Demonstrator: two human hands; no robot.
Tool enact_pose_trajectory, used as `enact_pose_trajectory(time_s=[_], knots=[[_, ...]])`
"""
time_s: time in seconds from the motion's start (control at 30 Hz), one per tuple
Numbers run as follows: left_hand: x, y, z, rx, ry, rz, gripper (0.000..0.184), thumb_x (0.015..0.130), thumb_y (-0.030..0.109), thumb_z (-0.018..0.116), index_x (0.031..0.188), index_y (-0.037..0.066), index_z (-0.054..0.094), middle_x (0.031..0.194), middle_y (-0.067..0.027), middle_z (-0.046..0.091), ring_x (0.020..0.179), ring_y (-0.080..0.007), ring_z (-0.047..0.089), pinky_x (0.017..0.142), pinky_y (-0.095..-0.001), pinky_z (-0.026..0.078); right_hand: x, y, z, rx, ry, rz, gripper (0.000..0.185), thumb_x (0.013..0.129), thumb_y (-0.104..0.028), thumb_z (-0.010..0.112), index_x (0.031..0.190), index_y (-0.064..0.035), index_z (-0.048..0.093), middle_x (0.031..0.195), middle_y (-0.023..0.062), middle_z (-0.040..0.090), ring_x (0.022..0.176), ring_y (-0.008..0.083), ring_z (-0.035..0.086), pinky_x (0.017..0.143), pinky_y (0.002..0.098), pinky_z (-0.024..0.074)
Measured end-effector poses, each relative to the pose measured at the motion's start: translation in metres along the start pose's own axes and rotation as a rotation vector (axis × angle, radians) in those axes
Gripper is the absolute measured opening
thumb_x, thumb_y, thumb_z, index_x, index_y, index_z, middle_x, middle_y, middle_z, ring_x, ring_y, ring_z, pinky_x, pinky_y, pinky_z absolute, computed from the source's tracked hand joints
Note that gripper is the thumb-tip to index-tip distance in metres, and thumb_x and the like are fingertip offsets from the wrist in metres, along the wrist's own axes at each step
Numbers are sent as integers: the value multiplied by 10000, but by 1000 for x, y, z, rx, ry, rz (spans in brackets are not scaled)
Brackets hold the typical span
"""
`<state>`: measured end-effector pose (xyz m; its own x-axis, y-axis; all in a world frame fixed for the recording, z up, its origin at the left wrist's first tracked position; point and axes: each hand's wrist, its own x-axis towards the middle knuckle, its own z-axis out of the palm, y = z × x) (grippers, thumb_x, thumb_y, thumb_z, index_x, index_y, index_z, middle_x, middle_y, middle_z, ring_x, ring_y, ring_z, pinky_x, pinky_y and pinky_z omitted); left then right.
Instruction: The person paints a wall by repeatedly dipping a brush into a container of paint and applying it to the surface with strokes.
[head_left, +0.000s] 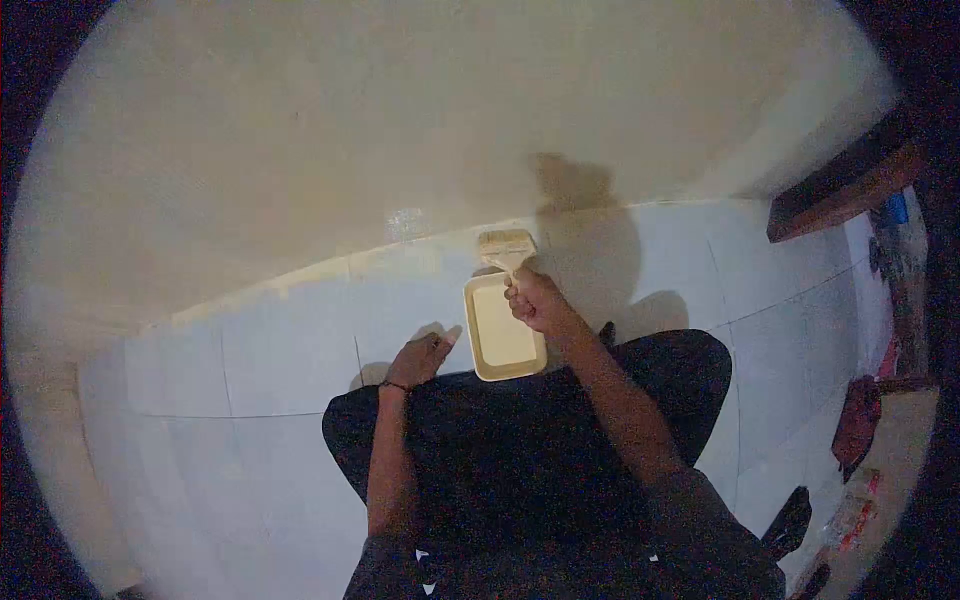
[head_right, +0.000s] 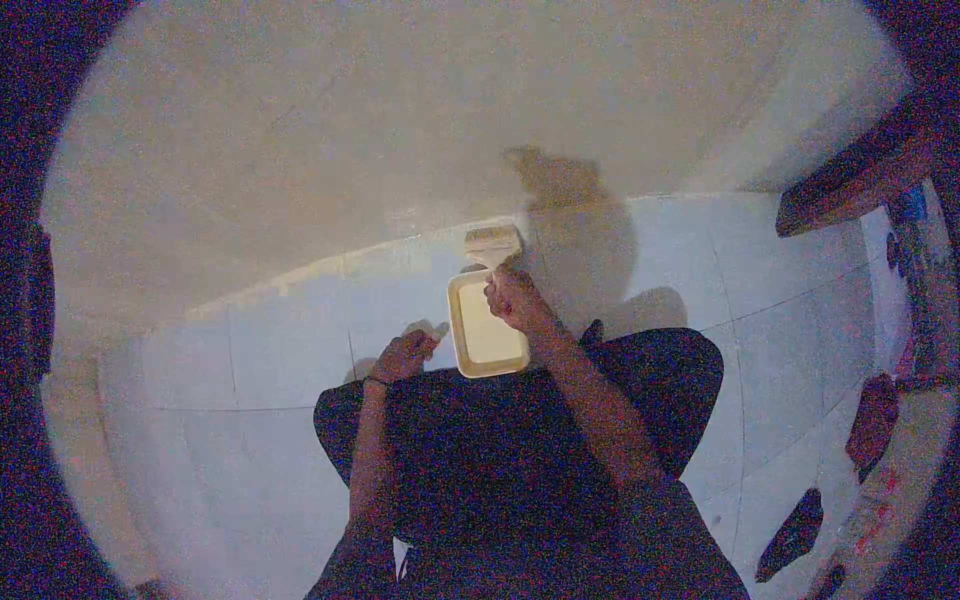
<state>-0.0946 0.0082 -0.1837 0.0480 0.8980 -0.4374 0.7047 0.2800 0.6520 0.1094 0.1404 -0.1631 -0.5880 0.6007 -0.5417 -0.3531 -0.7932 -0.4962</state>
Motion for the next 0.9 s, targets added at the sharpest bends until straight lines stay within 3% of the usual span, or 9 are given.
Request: enact_pose_trajectory(time_s=[0.13, 0.23, 0.3, 0.4, 0.53, 0.63, 0.7, 0.8, 0.9], knots=[[6, -5, 2, 41, -6, 103, 425, 851, 419, 299, 896, 40, 485, 790, -170, 512, 729, -324, 519, 646, -396, 402, 7, -12, 1, -1, -7, -15, 214, 799, -273, 470, 802, -60, 448, 591, 2, 418, 397, 46, 345, 315, 160, 270], [3, -4, 1, 17, -49, -76, 312, 840, 320, 373, 994, 64, 464, 798, -165, 513, 741, -324, 524, 634, -395, 420, 4, -18, 10, -118, 58, -92, 213, 792, -270, 468, 802, -58, 448, 583, 5, 414, 396, 49, 345, 313, 162, 266], [6, -16, 7, 262, 15, 269, 337, 786, 185, 448, 1107, 94, 398, 816, -155, 510, 744, -324, 531, 619, -404, 442, 1, -20, 12, -187, 98, -121, 206, 790, -263, 462, 802, -57, 447, 579, 7, 412, 395, 51, 345, 312, 164, 261], [14, -30, 18, 327, -22, 260, 495, 720, 93, 481, 1187, 130, 319, 835, -136, 509, 738, -320, 537, 609, -408, 459, -7, -23, 18, -272, 94, -146, 203, 786, -248, 448, 817, -47, 450, 576, 7, 411, 387, 54, 339, 311, 170, 252], [18, -42, 28, 404, 4, 291, 424, 722, 90, 479, 1131, 99, 371, 848, -129, 507, 736, -310, 543, 612, -405, 460, -34, -32, 38, -279, 111, -236, 237, 776, -250, 455, 863, -30, 460, 580, 5, 419, 374, 54, 330, 306, 175, 245], [20, -43, 31, 407, 115, 381, 243, 779, 197, 456, 980, 62, 471, 806, -124, 523, 728, -291, 544, 619, -398, 442, -55, -45, 54, -319, 72, -327, 260, 774, -262, 464, 883, -26, 466, 578, 3, 422, 373, 52, 330, 306, 169, 257], [21, -31, 30, -12, 39, -8, 373, 822, 378, 380, 800, 29, 511, 744, -131, 540, 712, -282, 539, 636, -386, 419, -69, -56, 66, -332, 67, -362, 266, 775, -267, 466, 887, -26, 469, 575, 1, 422, 376, 49, 332, 308, 164, 263], [41, -68, 51, 65, 132, 150, 548, 815, 506, 293, 739, 12, 517, 698, -144, 550, 700, -286, 534, 653, -373, 404, -88, -69, 81, -334, 25, -414, 250, 782, -263, 464, 884, -36, 479, 570, -5, 423, 377, 42, 334, 310, 157, 274], [48, -80, 57, 136, 211, 282, 553, 816, 505, 293, 773, 3, 524, 714, -151, 553, 713, -297, 533, 664, -378, 404, -111, -86, 106, -438, 52, -532, 242, 790, -259, 460, 896, -44, 487, 561, -8, 420, 370, 36, 324, 301, 155, 260]])
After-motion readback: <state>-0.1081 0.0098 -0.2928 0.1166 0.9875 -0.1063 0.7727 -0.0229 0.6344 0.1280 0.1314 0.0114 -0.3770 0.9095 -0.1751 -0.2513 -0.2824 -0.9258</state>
